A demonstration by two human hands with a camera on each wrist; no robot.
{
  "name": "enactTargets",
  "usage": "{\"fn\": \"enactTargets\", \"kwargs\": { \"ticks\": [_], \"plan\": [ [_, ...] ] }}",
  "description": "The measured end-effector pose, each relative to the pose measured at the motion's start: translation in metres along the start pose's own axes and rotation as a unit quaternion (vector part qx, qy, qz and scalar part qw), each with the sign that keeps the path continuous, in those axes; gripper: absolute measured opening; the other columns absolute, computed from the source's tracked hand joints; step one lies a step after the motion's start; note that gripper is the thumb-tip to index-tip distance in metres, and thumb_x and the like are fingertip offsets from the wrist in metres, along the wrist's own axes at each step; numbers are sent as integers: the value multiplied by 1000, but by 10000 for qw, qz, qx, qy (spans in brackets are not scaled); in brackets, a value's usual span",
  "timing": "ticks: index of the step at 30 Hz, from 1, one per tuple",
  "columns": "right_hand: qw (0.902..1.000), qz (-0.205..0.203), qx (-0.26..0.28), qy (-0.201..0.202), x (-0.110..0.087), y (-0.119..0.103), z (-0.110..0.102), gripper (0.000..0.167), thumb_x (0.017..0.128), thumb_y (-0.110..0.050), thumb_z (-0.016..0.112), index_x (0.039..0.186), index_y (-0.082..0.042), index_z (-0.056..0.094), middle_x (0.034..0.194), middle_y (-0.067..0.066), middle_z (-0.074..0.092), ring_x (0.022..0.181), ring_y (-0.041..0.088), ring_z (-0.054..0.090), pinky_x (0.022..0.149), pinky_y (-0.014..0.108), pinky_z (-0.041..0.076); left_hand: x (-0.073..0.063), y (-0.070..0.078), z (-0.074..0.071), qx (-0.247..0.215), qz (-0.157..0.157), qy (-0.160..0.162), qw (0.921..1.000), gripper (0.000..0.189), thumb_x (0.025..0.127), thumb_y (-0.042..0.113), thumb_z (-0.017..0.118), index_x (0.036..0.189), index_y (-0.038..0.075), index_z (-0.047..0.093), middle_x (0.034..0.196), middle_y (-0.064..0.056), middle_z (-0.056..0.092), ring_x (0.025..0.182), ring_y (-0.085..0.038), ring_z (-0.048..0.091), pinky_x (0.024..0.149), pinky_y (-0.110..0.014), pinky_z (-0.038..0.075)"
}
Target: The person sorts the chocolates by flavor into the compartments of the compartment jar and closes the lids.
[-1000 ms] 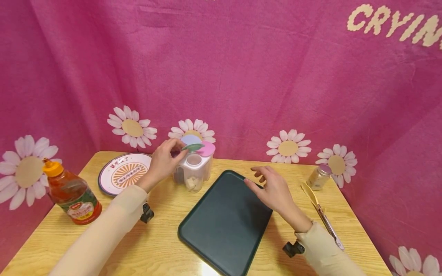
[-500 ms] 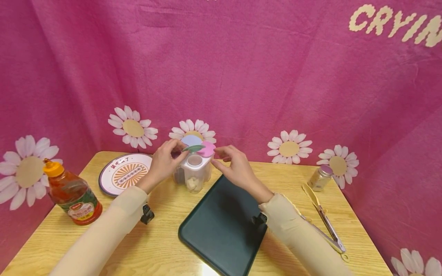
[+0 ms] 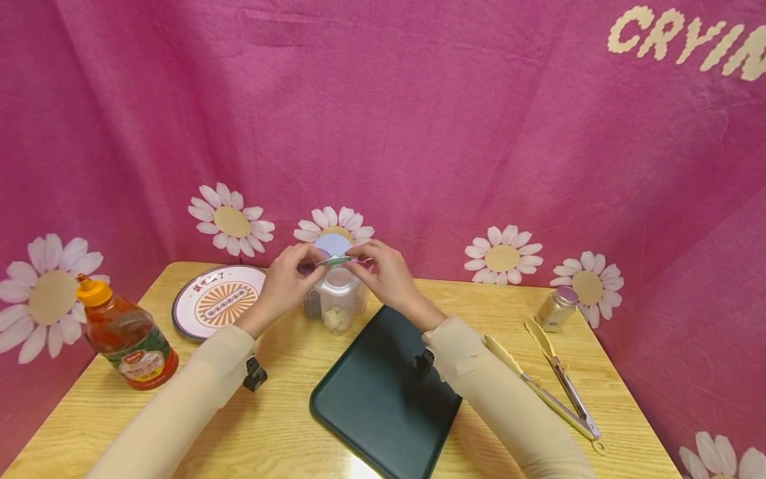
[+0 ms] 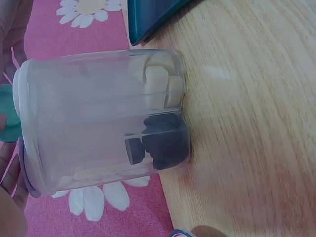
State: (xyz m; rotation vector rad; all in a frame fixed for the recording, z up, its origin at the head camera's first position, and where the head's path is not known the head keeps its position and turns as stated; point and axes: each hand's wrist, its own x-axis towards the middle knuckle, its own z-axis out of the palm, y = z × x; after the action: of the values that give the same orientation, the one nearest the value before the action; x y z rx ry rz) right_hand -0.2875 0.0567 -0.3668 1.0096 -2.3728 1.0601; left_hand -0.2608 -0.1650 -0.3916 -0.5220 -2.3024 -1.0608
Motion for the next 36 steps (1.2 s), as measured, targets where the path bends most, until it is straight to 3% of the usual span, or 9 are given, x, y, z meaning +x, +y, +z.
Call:
{"fn": "enactTargets", "kwargs": {
  "ticks": [9,19,27,36],
  "plan": [
    [9988,-401,-255,-71,-10,4,1,17,95,-15,79,110,-7,80,108,10,76,92,24,74,79,39,62,-9,-3,1,14,452,138,9989,17,87,8,85,98,4,72,104,-13,75,94,-29,64,82,-44,54],
    [9903,-1046,-848,-334,-23,5,3,19,90,-16,85,107,-8,81,107,8,74,101,22,67,86,35,59,-21,1,0,122,690,-112,9975,16,86,13,88,97,6,80,97,-8,74,97,-24,64,84,-41,55],
    [9836,-1356,-1138,-349,-24,7,6,17,89,-15,85,104,-9,81,103,6,71,97,19,66,82,31,59,-24,1,2,310,1066,93,9938,14,84,11,89,94,7,79,95,-7,73,96,-24,64,80,-42,57],
    [9809,-1461,-1238,-334,-25,10,8,15,90,-15,84,103,-10,81,103,5,71,94,18,65,79,30,58,-25,-1,6,266,1098,119,9935,14,84,11,89,91,7,77,90,-7,69,90,-22,60,75,-36,52]
  ]
}}
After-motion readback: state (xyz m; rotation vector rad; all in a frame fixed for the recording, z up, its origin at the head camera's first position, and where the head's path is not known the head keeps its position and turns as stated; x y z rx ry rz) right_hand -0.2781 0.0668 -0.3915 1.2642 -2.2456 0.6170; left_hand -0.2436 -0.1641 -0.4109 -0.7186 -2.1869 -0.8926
